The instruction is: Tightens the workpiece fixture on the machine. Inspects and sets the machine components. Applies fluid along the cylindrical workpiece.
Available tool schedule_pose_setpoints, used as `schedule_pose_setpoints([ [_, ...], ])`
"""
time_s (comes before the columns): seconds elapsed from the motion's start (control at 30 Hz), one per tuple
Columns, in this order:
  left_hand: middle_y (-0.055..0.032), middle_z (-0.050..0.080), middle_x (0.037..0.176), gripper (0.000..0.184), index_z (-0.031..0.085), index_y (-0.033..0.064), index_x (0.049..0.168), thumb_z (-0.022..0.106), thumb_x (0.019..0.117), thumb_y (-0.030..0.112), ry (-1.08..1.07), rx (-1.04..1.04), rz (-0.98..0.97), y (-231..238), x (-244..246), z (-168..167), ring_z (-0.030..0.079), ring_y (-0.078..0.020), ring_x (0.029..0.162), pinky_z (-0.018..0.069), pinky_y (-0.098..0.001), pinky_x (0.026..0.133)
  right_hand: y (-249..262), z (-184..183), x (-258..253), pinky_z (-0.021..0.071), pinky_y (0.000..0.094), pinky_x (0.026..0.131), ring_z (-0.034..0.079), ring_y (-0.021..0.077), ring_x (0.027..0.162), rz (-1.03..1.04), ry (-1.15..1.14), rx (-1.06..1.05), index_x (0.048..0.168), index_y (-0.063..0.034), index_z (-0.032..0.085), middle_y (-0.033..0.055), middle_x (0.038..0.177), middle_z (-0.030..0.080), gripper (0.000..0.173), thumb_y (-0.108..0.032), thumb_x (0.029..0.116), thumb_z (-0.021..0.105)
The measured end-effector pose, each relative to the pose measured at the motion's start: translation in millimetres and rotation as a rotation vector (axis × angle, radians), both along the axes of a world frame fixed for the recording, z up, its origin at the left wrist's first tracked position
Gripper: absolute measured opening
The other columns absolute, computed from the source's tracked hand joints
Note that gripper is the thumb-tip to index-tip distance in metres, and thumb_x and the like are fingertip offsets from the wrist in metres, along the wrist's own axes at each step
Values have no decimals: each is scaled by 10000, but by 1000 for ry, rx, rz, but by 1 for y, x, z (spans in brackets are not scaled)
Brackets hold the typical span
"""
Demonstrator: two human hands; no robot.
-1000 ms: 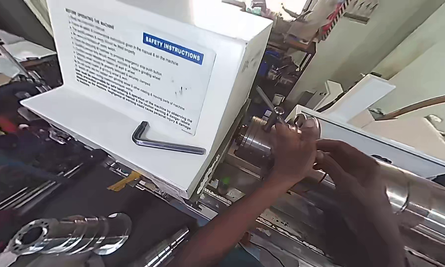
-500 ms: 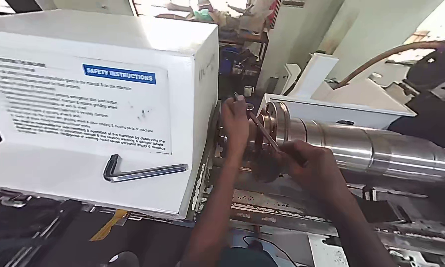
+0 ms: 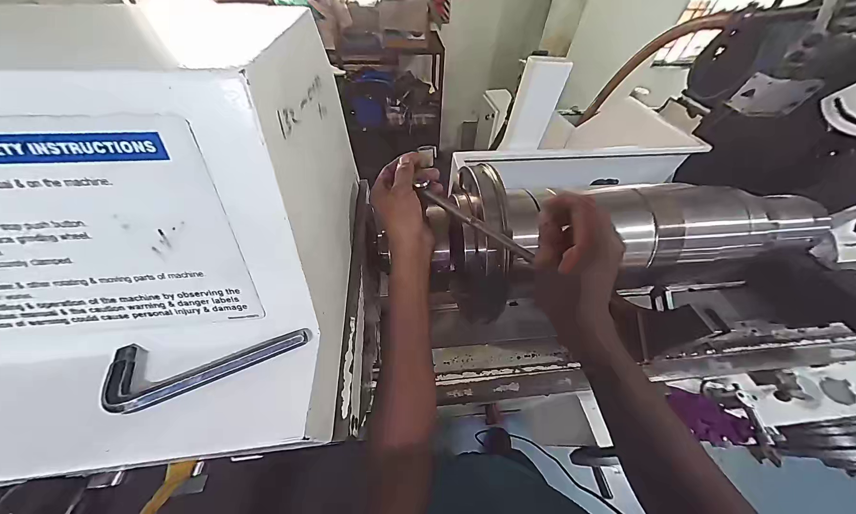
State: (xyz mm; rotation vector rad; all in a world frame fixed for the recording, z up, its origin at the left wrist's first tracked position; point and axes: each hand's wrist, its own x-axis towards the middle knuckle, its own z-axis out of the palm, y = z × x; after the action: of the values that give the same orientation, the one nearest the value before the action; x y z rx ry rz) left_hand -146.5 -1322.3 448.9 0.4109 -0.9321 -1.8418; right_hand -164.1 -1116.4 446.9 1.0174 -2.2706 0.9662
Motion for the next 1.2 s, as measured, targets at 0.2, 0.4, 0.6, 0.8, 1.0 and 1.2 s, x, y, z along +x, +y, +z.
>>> schedule_pose_setpoints([
  [0.2, -98, 672, 792, 198, 610, -37, 1130, 470, 1080, 94, 33, 58, 51, 2, -3, 2, 689, -176, 629, 610, -305, 589, -11, -4, -25, 550, 418, 669, 652, 276, 796, -84, 163, -202, 1212, 8, 653, 193, 1041, 647, 271, -154, 1075, 484],
  [0.4, -129, 723, 862, 192, 580, -39, 1152, 433, 1089, 68, 225, -24, 115, 5, -2, -17, 742, -230, 787, 631, -377, 758, -37, 10, -111, 552, 319, 748, 662, 163, 797, -127, 109, -384, 1128, 26, 674, 127, 951, 683, 266, -116, 1037, 467],
  [0.6, -145, 736, 879, 186, 580, -45, 1147, 436, 1087, 57, 274, -54, 119, 5, -2, -22, 749, -247, 799, 632, -381, 772, -37, 13, -116, 557, 267, 659, 644, 87, 688, -4, 70, -370, 1142, 10, 666, 65, 864, 677, 262, -153, 1058, 479],
  [0.8, -138, 741, 889, 185, 582, -28, 1141, 435, 1090, 72, 260, -97, 28, -4, 3, -25, 752, -254, 826, 632, -401, 792, -18, 37, -73, 549, 512, 685, 673, 271, 725, 273, 28, 194, 1121, -20, 695, 126, 843, 698, 373, -365, 1029, 588],
  [1.0, -117, 719, 803, 195, 591, -28, 1110, 419, 1091, 60, 231, -112, -32, -13, 7, -14, 734, -226, 730, 630, -370, 725, -29, 25, -52, 540, 589, 688, 692, 394, 816, 324, 236, 346, 1060, -27, 710, 184, 893, 688, 244, -239, 1020, 595],
  [1.2, -97, 724, 825, 189, 577, -25, 1123, 408, 1087, 53, 265, -163, 6, -14, 5, -5, 737, -219, 777, 627, -390, 781, -32, 43, -69, 540, 543, 707, 688, 271, 780, 373, 85, 248, 1014, -76, 745, 98, 858, 716, 205, -257, 990, 653],
])
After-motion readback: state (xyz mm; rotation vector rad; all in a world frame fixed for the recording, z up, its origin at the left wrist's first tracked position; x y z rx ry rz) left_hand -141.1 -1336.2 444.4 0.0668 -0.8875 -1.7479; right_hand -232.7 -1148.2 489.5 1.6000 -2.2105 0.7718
